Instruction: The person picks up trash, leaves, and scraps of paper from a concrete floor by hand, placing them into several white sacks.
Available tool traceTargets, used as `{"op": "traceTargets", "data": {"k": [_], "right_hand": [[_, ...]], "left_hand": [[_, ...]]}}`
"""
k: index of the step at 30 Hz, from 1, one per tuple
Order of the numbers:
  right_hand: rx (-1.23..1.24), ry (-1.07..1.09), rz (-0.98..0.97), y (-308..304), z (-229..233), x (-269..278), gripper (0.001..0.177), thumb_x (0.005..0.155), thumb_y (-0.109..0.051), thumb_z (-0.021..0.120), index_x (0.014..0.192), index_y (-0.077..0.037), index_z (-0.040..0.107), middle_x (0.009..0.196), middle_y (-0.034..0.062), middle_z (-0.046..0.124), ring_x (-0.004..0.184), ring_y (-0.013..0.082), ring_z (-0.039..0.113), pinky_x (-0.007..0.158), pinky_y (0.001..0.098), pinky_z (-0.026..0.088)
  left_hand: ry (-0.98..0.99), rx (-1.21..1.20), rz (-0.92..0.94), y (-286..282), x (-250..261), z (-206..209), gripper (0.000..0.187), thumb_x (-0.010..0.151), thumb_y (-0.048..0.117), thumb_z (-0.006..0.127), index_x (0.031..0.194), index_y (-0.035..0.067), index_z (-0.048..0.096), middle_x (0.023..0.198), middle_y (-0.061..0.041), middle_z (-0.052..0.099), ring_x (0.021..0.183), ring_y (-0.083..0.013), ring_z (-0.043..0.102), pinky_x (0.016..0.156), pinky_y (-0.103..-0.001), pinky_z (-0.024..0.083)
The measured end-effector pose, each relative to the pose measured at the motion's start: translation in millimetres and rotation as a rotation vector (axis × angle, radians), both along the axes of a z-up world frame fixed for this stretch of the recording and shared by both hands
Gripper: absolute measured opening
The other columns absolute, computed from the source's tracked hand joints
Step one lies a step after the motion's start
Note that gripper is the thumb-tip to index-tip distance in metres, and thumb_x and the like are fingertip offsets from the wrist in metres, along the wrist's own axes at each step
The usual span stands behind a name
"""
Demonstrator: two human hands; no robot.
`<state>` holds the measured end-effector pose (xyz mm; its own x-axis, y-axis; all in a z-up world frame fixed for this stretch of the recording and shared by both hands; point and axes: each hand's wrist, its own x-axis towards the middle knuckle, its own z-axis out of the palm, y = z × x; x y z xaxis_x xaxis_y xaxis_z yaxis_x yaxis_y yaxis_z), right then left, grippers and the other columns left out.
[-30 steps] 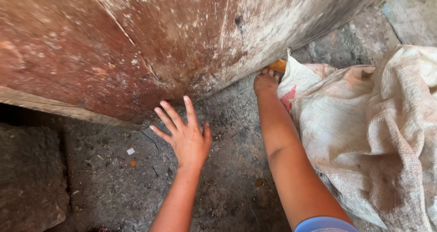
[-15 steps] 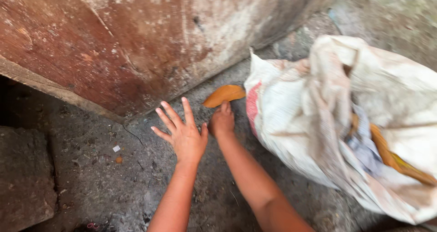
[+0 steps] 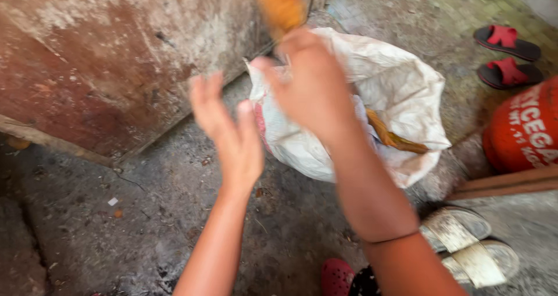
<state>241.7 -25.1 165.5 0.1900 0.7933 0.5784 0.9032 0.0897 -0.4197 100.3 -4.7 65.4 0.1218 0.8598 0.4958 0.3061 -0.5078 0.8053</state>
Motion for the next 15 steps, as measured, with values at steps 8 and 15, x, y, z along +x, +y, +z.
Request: {"op": "traceTargets", "data": {"k": [8,15], "right_hand": [[-0.405,0.037,-0.013,-80,-12,163,0.045,0.092,-0.047,0.074,0.104,-0.004,0.077,0.111,0.0174,0.074,0.107,0.0339,0.068,0.094,0.0428,0.052],[-0.678,0.263,-0.172,-125,-177,326,0.102,0.068,-0.037,0.095,0.145,0.005,0.042,0.140,0.0259,0.056,0.127,0.0418,0.054,0.100,0.0458,0.041]], "left_hand": [[0.139,-0.268,-0.213,-21,92,-31,0.101,0.075,0.034,0.083,0.156,0.013,0.028,0.158,-0.037,0.014,0.145,-0.0528,0.020,0.116,-0.052,0.027],[0.102,-0.662,-0.152,36,91,-140,0.075,0.085,0.028,0.071,0.144,-0.006,0.039,0.125,-0.032,0.064,0.116,-0.0406,0.065,0.100,-0.042,0.050]]}}
